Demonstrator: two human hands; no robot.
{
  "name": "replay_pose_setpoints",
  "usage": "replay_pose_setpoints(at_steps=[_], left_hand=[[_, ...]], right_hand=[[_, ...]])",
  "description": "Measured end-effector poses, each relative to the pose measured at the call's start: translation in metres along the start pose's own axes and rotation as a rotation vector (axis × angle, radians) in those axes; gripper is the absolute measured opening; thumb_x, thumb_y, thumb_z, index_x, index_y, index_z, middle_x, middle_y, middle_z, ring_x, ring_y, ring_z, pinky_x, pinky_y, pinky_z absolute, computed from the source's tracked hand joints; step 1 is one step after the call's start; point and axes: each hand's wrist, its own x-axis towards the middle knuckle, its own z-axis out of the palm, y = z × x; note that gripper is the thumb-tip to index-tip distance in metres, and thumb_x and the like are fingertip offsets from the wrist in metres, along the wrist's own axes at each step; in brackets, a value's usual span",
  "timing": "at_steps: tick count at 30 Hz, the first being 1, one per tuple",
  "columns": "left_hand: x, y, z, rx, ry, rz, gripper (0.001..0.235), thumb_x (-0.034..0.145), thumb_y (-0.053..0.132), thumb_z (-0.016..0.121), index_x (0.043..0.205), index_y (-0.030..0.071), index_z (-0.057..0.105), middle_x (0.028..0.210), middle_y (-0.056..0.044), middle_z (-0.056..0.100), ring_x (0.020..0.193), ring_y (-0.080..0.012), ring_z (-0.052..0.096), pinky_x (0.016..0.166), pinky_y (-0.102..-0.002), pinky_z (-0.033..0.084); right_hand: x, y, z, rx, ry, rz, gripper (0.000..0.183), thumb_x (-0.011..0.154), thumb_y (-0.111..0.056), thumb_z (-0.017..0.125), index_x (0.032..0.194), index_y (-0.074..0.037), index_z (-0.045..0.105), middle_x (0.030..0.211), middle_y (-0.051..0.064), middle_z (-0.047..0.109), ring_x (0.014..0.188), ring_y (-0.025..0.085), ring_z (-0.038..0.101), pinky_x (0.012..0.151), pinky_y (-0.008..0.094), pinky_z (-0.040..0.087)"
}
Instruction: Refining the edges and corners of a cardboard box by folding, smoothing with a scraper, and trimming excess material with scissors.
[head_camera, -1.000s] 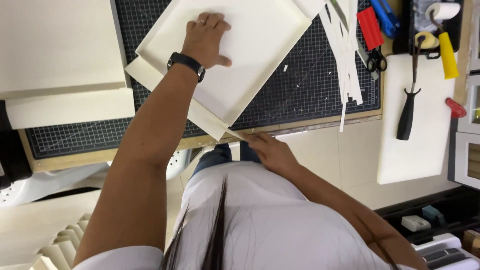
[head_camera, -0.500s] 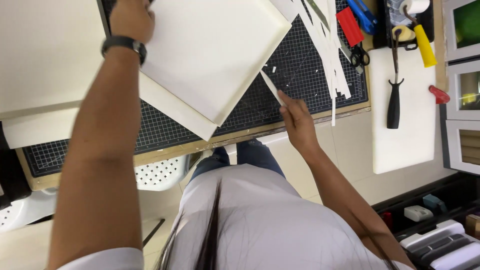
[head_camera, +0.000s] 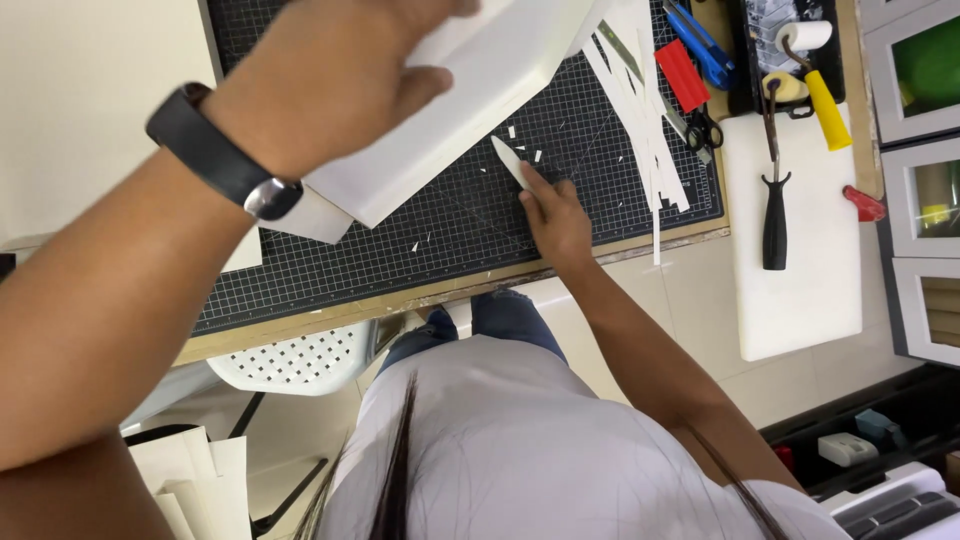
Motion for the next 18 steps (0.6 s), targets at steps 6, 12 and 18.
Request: replay_pose_setpoints(at_steps=[6, 12, 18], left_hand=[[0.000, 0.026, 0.006, -0.297, -0.117, -0.071, 0.052, 0.112, 0.027, 0.050, 0.160, 0.011, 0.038, 0.146, -0.023, 0.055, 0.112, -0.0479, 0.061, 0.080, -0.057, 0.051], [-0.002, 0.028, 0.010, -0.283, -0.083, -0.036, 0.051, 0.112, 0.024, 0.052, 0.160, 0.009, 0.038, 0.144, -0.022, 0.056, 0.116, -0.0455, 0.061, 0.079, -0.058, 0.053], [-0.001, 0.030, 0.008, -0.305, -0.116, -0.066, 0.052, 0.111, 0.024, 0.051, 0.160, 0.010, 0.038, 0.144, -0.023, 0.054, 0.110, -0.0478, 0.062, 0.075, -0.059, 0.054]], right_hand=[[0.022, 0.014, 0.017, -0.167, 0.073, -0.171, 0.043, 0.110, -0.034, 0.055, 0.153, -0.032, 0.050, 0.094, 0.008, 0.047, 0.056, 0.020, 0.047, 0.041, 0.038, 0.049], [0.031, 0.031, 0.027, -0.266, 0.243, -0.138, 0.045, 0.109, -0.029, 0.064, 0.151, -0.039, 0.052, 0.091, 0.006, 0.048, 0.051, 0.016, 0.039, 0.039, 0.033, 0.043], [0.023, 0.006, 0.024, -0.424, 0.248, -0.377, 0.054, 0.119, -0.036, 0.049, 0.164, -0.043, 0.021, 0.088, 0.006, 0.054, 0.047, 0.008, 0.040, 0.032, 0.021, 0.034]])
